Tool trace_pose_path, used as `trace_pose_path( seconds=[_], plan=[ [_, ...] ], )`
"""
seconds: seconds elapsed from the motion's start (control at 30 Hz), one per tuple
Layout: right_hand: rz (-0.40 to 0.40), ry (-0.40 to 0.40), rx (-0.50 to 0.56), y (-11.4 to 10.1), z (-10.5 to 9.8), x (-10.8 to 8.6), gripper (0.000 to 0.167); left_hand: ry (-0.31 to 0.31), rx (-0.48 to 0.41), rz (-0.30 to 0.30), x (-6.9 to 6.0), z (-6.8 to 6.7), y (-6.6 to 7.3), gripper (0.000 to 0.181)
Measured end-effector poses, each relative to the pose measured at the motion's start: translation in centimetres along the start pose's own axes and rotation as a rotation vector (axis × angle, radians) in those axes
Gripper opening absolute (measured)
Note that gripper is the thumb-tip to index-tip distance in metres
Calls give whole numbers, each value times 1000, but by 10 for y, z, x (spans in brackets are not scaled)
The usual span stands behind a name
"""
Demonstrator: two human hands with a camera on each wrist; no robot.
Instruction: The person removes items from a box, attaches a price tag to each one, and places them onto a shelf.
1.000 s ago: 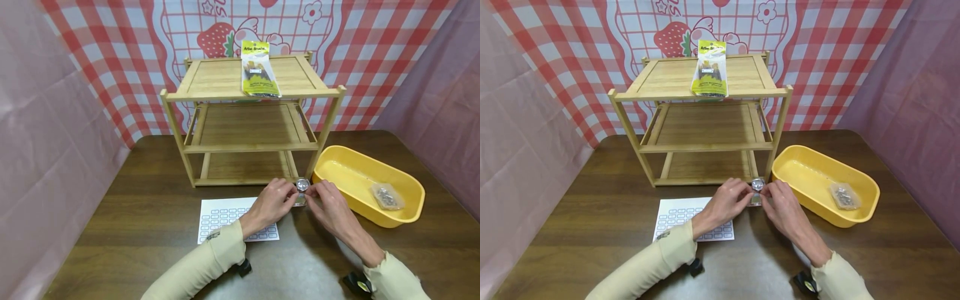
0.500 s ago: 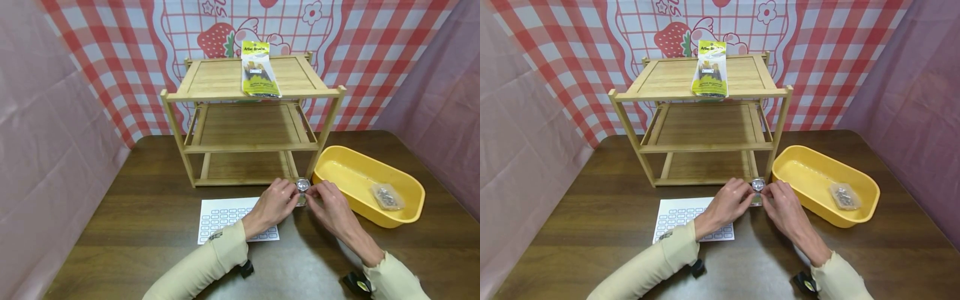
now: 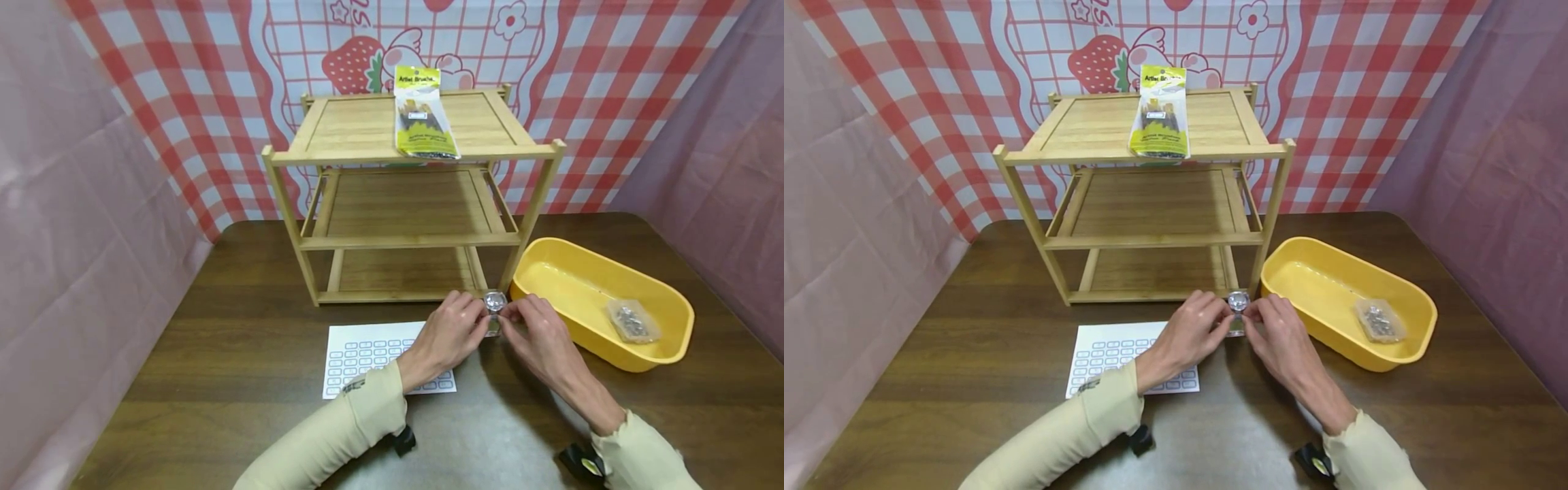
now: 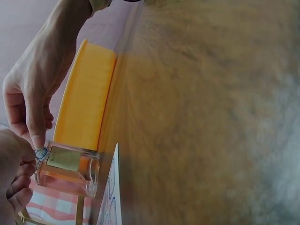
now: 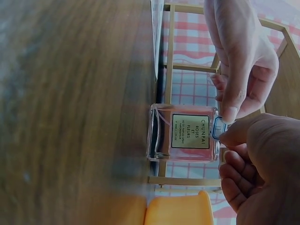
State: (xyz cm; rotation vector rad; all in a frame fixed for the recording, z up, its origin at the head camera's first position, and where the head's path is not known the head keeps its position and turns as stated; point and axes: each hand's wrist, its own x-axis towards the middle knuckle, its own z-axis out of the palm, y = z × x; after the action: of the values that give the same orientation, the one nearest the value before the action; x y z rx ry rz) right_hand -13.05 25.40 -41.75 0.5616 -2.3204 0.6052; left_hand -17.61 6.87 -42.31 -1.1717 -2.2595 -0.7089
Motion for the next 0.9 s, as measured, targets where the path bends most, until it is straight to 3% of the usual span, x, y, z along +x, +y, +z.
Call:
trace_pose_path(
  seconds=[0.3, 0.9],
  plan=[
    [-11, 16, -3, 2, 1, 0, 27, 30, 13, 3, 0, 1, 2, 5],
    [2, 19, -2, 2, 4, -2, 26, 29, 8, -25, 0, 3, 3, 8]
  ],
)
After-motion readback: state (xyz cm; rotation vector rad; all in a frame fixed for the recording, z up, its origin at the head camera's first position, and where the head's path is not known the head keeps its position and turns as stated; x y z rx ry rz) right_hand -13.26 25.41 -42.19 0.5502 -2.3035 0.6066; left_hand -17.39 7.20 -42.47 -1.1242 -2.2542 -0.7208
